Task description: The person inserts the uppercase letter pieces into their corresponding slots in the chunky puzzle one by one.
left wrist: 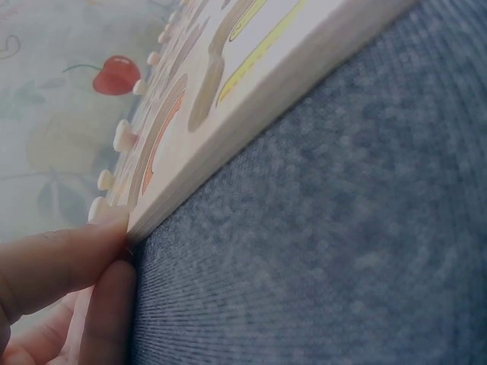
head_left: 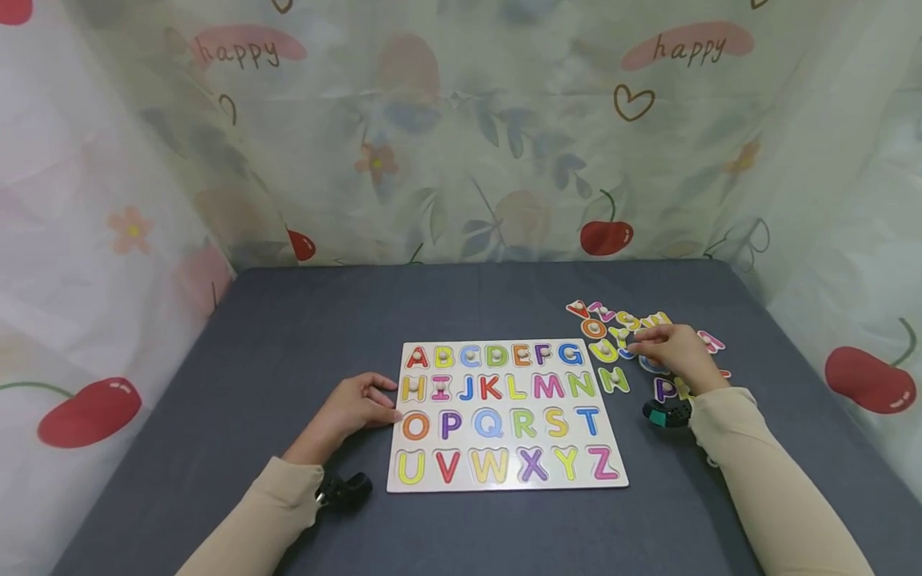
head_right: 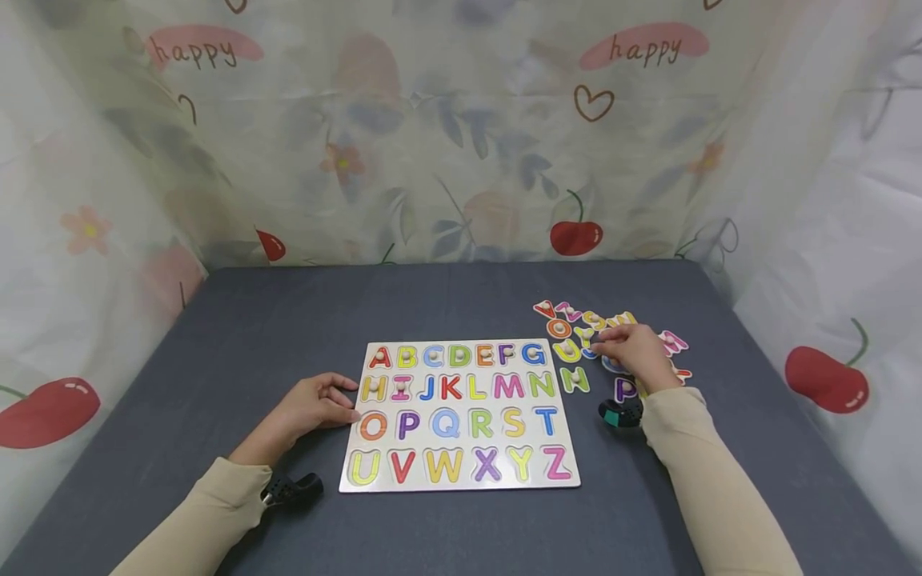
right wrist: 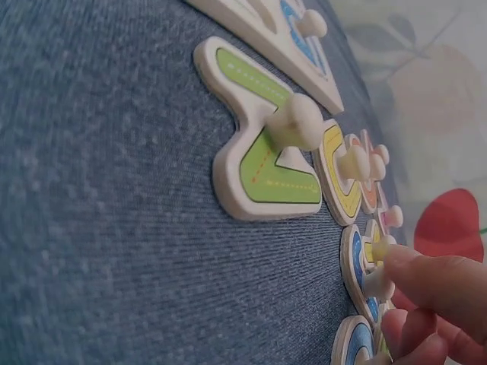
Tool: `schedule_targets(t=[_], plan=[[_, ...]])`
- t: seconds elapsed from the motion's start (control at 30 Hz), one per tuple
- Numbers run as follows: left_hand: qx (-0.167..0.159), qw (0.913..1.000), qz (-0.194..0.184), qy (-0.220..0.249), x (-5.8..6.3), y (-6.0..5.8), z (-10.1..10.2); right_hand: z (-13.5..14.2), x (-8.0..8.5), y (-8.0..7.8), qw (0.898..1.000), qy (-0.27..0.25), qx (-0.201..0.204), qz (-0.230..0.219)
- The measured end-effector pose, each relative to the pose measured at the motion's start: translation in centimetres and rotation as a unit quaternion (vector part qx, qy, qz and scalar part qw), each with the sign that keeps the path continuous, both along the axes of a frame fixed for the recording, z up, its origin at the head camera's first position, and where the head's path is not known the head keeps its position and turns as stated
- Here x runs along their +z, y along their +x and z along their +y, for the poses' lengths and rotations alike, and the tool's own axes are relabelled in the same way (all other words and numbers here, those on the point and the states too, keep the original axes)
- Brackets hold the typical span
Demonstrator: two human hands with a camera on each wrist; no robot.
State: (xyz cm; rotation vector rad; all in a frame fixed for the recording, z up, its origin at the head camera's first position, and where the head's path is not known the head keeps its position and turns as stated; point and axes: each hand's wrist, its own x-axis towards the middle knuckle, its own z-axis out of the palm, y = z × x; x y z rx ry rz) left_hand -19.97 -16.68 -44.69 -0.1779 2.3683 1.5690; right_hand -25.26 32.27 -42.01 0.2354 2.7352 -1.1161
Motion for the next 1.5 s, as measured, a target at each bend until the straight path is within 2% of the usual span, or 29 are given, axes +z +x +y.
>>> schedule_targets(t=[0.2, 0.5, 0.73, 0.87, 1.1, 1.3, 1.5], plan=[[-0.001, 1.0, -0.002, -0.002, 0.2, 0.0, 0.0, -0.3, 0.3, -0.3, 0.999, 0.031, 0.018, 0.005], [-0.001, 1.0, 0.002, 0.002, 0.1, -0.1, 0.0, -0.6, 0.5, -0.3, 0.999, 0.046, 0.012, -0.001], [0.001, 1.0, 0.003, 0.006, -0.2, 0.0, 0.0, -0.3, -0.1, 0.0, 1.0, 0.009, -0.012, 0.022], [0.0, 1.0, 0.001, 0.008, 0.0, 0.0, 0.1, -0.9, 0.6, 0.5, 0.999, -0.013, -0.032, 0.04], [-0.003, 1.0, 0.003, 0.009, 0.0, 0.0, 0.0, -3.3, 2.6, 0.8, 0.996, -0.059, -0.024, 0.07], [0.002, 1.0, 0.0, 0.003, 0.0, 0.0, 0.0, -6.6, 3.9, 1.2, 0.991, -0.076, 0.012, 0.106], [0.001, 1.0, 0.001, 0.003, 0.0, 0.0, 0.0, -10.1, 4.4, 1.7, 0.985, -0.104, 0.054, 0.128]])
